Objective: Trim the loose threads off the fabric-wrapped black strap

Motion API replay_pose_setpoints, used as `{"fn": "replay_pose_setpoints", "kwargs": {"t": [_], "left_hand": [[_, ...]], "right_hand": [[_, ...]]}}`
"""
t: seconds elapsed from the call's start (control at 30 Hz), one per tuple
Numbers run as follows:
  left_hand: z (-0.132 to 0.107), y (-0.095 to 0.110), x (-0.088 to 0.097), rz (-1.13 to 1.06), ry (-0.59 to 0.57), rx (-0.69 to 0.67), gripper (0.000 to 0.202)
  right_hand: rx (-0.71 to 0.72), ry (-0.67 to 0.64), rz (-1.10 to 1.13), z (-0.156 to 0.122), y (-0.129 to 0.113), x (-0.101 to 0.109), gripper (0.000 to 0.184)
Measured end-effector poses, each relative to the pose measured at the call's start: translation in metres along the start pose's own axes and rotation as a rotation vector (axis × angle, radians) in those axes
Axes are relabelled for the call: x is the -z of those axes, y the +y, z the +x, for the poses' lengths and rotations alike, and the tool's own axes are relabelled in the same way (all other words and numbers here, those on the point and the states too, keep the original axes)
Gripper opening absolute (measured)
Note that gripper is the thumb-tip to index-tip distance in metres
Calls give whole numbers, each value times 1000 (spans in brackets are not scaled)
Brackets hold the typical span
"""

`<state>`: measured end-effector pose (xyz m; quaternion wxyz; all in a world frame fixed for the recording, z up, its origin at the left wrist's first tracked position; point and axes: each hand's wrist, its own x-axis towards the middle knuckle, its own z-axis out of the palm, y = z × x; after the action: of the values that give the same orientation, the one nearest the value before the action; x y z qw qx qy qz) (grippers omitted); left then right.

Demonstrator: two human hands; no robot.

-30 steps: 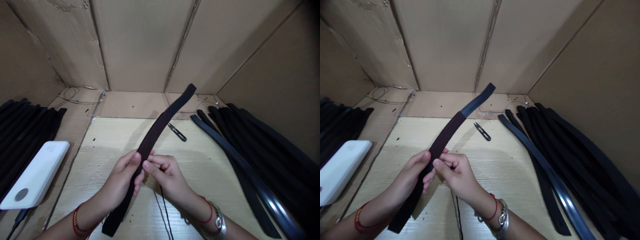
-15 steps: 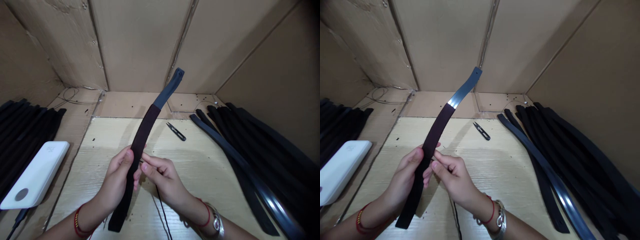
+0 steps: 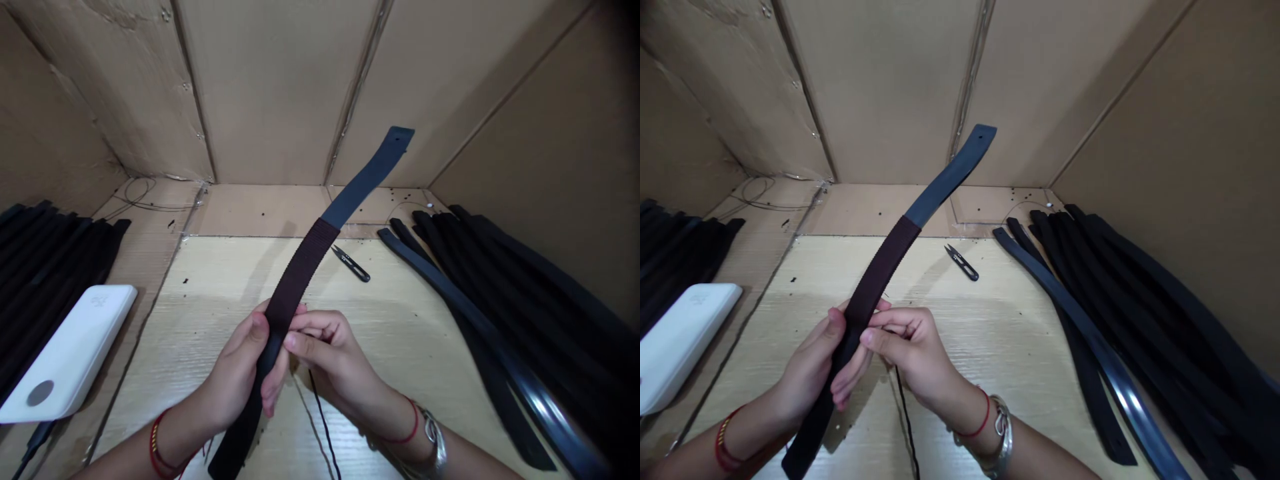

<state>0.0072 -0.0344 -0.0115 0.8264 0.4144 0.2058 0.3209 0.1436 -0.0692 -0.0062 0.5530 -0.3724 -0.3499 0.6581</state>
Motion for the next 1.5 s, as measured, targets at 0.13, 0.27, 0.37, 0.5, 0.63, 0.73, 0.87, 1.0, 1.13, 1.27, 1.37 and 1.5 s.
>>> {"fn": "replay_pose_setpoints", "kwargs": {"t": [0.13,0.27,0.37,0.5,0.63,0.73,0.87,1.0,1.13,1.27,1.37,1.5], "left_hand": [[2,4,-2,-68,-85,8,62],[8,2,4,-219,-188,105,43],[10,-2,6,-177,-179,127,33],[10,5,5,22,-9,86,36],[10,17,8,218,166,128,42],[12,21,10,223,216,153,47],[14,18,7,23,170,101,40],[10,16,5,-169,83,111,50],[6,14,9,-226,-38,86,56],[6,12,9,-282,-91,128,43],[6,12,9,-356,-156,180,43],[7,11,11,-388,-216,238,53]], "right_hand": [[3,46,35,0,1,3,23],[17,49,44,0,-2,2,20],[23,45,64,0,-6,0,15],[94,-32,69,2,-11,-2,9],[270,138,-261,4,-8,-1,7],[343,111,-331,5,-4,-2,17],[340,-54,-158,5,-4,-8,31],[324,-132,-6,4,-3,-14,33],[336,-112,32,4,-1,-12,32],[292,-38,25,3,2,-5,18],[209,90,-12,4,5,0,2],[131,155,27,5,6,1,11]]}}
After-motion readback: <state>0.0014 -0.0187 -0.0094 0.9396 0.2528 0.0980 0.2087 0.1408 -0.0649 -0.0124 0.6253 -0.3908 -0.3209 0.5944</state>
